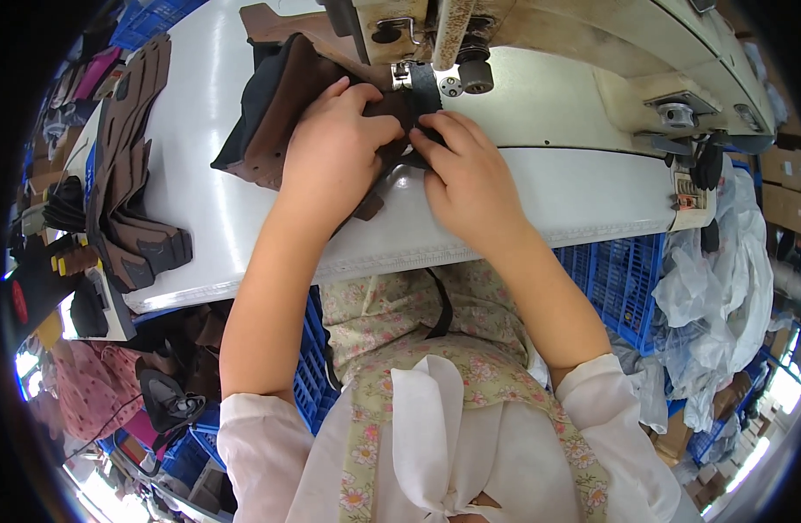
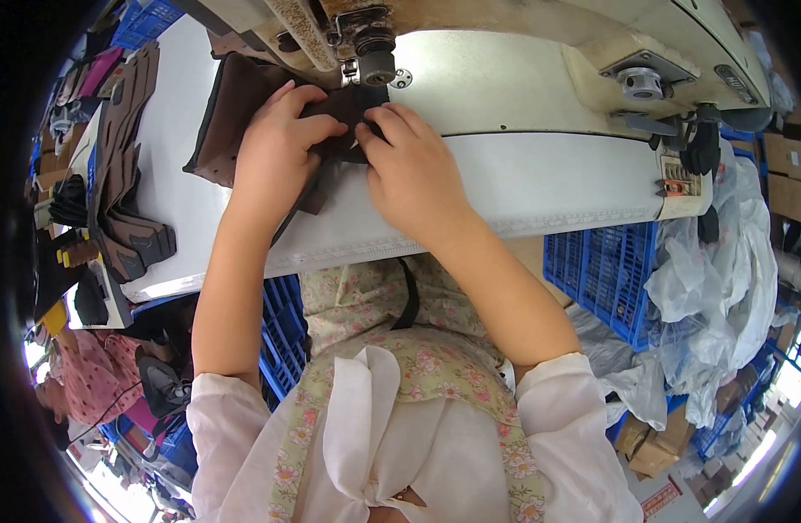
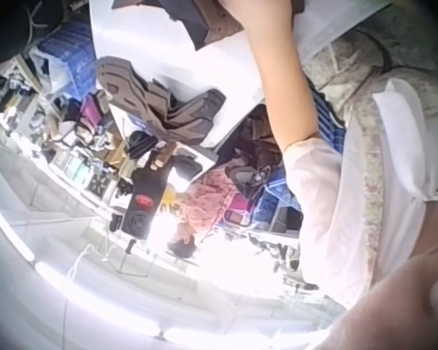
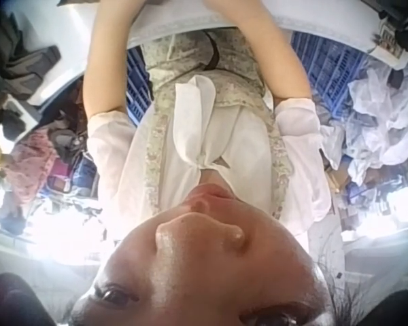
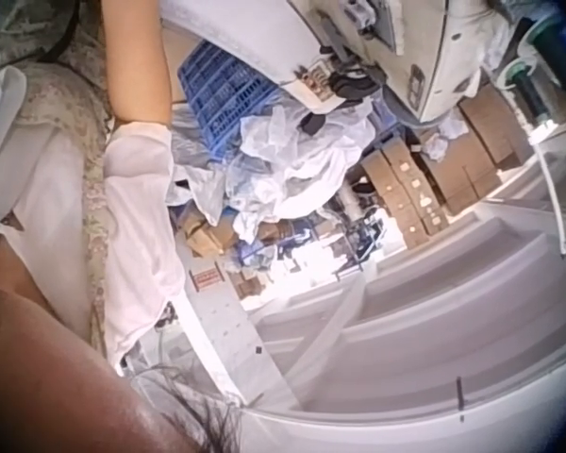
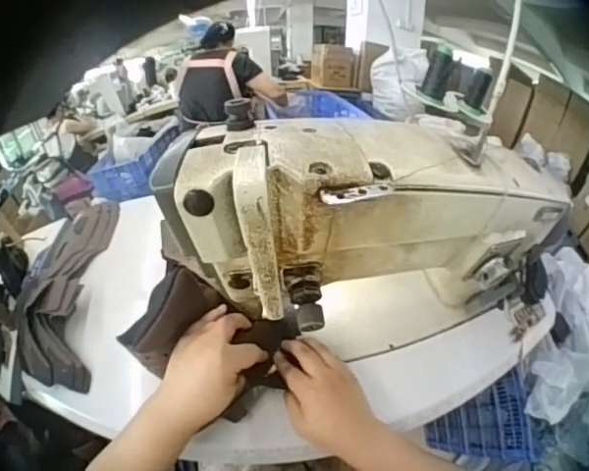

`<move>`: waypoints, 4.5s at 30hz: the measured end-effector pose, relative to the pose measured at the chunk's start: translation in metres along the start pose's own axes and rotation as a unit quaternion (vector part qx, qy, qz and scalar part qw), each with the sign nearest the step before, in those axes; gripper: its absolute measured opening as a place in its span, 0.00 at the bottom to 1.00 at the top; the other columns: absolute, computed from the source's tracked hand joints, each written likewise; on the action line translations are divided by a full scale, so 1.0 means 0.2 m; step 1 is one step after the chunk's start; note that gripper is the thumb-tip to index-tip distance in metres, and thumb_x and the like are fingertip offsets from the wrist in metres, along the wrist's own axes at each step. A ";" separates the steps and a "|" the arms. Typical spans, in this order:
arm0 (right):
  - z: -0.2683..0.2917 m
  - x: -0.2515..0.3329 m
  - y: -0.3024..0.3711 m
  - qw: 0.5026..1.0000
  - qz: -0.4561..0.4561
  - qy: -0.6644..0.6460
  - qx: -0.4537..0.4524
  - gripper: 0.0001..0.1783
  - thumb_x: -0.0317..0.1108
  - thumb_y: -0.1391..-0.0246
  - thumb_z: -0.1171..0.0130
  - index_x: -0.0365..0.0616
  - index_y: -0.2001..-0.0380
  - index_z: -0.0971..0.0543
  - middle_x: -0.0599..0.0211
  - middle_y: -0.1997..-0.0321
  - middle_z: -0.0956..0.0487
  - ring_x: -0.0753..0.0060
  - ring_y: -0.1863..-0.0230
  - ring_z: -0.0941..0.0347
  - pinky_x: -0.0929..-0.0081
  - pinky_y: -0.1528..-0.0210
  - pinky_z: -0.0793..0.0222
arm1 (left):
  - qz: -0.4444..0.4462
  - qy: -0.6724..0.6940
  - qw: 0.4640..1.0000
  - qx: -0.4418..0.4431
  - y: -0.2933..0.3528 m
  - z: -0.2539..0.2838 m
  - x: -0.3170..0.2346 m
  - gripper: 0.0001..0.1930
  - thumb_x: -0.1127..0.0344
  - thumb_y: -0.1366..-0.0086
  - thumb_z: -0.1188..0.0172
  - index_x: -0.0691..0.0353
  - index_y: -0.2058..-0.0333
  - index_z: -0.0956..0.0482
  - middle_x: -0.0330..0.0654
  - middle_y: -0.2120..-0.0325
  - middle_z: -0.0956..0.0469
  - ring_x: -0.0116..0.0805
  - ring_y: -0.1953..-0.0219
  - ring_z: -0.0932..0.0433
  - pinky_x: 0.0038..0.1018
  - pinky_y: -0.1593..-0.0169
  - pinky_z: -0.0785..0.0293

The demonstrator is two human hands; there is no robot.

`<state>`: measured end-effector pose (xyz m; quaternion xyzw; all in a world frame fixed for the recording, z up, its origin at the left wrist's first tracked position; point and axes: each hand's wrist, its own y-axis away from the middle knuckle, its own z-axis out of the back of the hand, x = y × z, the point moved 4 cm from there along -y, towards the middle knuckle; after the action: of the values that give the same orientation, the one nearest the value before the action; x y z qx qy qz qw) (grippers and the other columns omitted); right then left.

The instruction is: Sew the upper components of a leather boot using an industrial sewing machine.

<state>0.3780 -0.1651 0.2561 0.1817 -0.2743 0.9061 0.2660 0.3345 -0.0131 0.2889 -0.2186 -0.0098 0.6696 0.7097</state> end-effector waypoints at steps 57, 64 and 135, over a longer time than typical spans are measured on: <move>-0.05 0.00 -0.03 0.998 -0.008 -0.005 -0.060 0.16 0.26 0.54 0.40 0.37 0.59 0.18 0.54 0.50 0.23 0.50 0.41 0.30 0.57 0.43 0.30 | 0.011 0.039 0.999 0.030 -0.10 -0.03 0.12 0.13 0.79 0.51 0.42 0.55 0.70 0.15 0.41 0.49 0.21 0.49 0.43 0.27 0.36 0.40 0.29; -0.07 0.00 -0.06 0.998 -0.005 0.011 -0.058 0.17 0.27 0.51 0.41 0.37 0.56 0.19 0.55 0.48 0.23 0.51 0.39 0.31 0.57 0.42 0.31 | -0.019 0.043 0.999 0.002 -0.13 -0.03 0.14 0.16 0.81 0.55 0.43 0.56 0.70 0.14 0.41 0.57 0.20 0.44 0.51 0.24 0.34 0.48 0.26; -0.08 0.02 -0.07 0.993 -0.030 0.011 -0.111 0.13 0.30 0.52 0.39 0.42 0.61 0.17 0.59 0.55 0.18 0.56 0.49 0.24 0.60 0.46 0.31 | -0.190 0.022 0.973 0.125 -0.22 0.10 0.22 0.14 0.77 0.53 0.38 0.58 0.65 0.20 0.43 0.68 0.23 0.45 0.61 0.23 0.39 0.59 0.25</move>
<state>0.3798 -0.1433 0.2516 0.1490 -0.3649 0.8634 0.3150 0.3752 0.0346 0.3088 -0.1371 0.0483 0.5131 0.8460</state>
